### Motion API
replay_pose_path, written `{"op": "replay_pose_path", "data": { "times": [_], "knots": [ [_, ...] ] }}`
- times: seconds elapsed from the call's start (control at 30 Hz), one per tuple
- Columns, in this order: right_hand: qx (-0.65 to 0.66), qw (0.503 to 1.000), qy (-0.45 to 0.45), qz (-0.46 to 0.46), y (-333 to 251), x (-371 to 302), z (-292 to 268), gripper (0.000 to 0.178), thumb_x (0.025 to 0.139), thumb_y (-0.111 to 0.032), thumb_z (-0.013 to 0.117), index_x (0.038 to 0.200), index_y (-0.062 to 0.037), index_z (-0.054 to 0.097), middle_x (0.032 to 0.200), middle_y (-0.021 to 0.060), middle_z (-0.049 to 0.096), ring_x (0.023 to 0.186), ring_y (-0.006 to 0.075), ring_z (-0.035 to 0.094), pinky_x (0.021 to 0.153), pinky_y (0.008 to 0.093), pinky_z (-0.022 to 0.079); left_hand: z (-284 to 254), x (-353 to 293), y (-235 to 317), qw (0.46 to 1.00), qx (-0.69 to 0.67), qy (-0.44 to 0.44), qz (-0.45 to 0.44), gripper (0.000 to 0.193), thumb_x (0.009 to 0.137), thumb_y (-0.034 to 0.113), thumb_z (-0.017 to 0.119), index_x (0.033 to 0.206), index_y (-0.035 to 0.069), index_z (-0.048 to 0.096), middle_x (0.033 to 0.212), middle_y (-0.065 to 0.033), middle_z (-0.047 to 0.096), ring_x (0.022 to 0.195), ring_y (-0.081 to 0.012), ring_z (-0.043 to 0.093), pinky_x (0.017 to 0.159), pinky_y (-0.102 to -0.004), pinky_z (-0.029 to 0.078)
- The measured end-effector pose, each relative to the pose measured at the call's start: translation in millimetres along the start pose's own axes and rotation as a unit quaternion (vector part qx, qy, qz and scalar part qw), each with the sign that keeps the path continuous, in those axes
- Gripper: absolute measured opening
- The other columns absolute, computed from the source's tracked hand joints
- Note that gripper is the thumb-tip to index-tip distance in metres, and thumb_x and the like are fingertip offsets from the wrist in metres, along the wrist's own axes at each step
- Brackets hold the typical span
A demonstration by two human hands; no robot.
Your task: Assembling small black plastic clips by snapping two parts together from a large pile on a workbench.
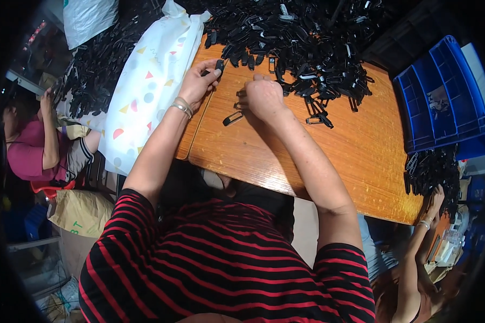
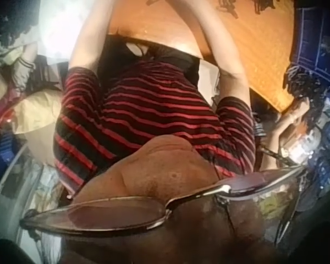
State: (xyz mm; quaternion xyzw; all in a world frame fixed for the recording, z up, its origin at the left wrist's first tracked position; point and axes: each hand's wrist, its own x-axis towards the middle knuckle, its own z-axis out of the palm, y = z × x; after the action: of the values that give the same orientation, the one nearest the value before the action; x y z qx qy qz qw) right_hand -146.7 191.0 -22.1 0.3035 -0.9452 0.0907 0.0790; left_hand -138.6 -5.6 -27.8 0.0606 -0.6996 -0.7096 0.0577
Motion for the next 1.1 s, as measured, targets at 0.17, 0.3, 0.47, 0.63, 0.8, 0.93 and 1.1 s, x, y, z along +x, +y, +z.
{"op": "replay_pose_path", "data": {
  "times": [0.17,0.3,0.47,0.63,0.8,0.93,1.1],
  "knots": [
    [0.048,0.998,0.021,0.041,-9.6,-2.7,-10.2,0.024,0.081,-0.026,0.069,0.091,-0.0044,0.068,0.088,0.0152,0.066,0.083,0.0334,0.065,0.074,0.0422,0.051,-4.0,-19.7,6.9,0.986,-0.123,-0.077,-0.086,0.018,0.091,0.016,0.066,0.106,0.007,0.061,0.072,0.0043,0.056,0.057,-0.0024,0.047,0.049,-0.0156,0.036],
    [0.237,0.955,0.161,0.083,-23.0,-14.6,-25.8,0.018,0.086,-0.015,0.067,0.096,-0.0002,0.065,0.084,0.0136,0.069,0.072,0.0249,0.068,0.064,0.0350,0.053,-0.2,-36.0,15.9,0.982,-0.151,-0.089,-0.073,0.019,0.090,0.016,0.067,0.106,0.007,0.061,0.071,0.0052,0.056,0.056,-0.0013,0.047,0.047,-0.0140,0.035],
    [0.331,0.914,0.226,0.067,-39.7,-19.2,-32.6,0.019,0.087,-0.010,0.068,0.101,0.0014,0.064,0.084,0.0106,0.067,0.069,0.0161,0.066,0.059,0.0290,0.052,3.2,-51.1,24.1,0.982,-0.153,-0.108,-0.019,0.024,0.088,0.010,0.069,0.110,0.004,0.063,0.084,0.0028,0.060,0.061,-0.0012,0.050,0.051,-0.0132,0.040],
    [0.350,0.903,0.245,0.031,-42.2,-20.6,-32.4,0.019,0.086,-0.008,0.069,0.101,0.0015,0.064,0.087,0.0105,0.065,0.068,0.0154,0.066,0.058,0.0275,0.053,7.2,-56.8,26.9,0.983,-0.152,-0.103,0.017,0.026,0.088,0.008,0.069,0.113,0.003,0.063,0.088,0.0011,0.060,0.065,-0.0011,0.051,0.052,-0.0137,0.042],
    [0.334,0.907,0.258,0.013,-42.0,-25.3,-27.8,0.017,0.083,-0.007,0.071,0.098,0.0001,0.065,0.085,0.0107,0.063,0.068,0.0169,0.066,0.057,0.0272,0.052,11.6,-66.3,23.4,0.984,-0.150,-0.086,0.033,0.027,0.089,0.008,0.068,0.115,0.003,0.063,0.086,0.0017,0.060,0.064,-0.0007,0.051,0.051,-0.0140,0.041],
    [0.260,0.920,0.292,-0.009,-54.0,-34.0,-26.9,0.019,0.078,-0.007,0.074,0.095,-0.0025,0.066,0.084,0.0109,0.060,0.064,0.0209,0.062,0.056,0.0299,0.050,16.8,-81.4,24.8,0.986,-0.141,-0.077,0.046,0.028,0.092,0.012,0.065,0.118,0.003,0.063,0.082,0.0025,0.061,0.059,-0.0005,0.048,0.049,-0.0139,0.038],
    [0.247,0.916,0.315,0.023,-69.6,-47.0,-20.6,0.035,0.077,-0.013,0.077,0.107,-0.0041,0.060,0.090,0.0099,0.058,0.066,0.0214,0.061,0.058,0.0312,0.050,20.1,-89.3,21.1,0.987,-0.086,-0.070,0.112,0.025,0.098,0.020,0.057,0.114,0.003,0.063,0.081,0.0016,0.063,0.058,-0.0003,0.047,0.049,-0.0143,0.036]
  ]
}}
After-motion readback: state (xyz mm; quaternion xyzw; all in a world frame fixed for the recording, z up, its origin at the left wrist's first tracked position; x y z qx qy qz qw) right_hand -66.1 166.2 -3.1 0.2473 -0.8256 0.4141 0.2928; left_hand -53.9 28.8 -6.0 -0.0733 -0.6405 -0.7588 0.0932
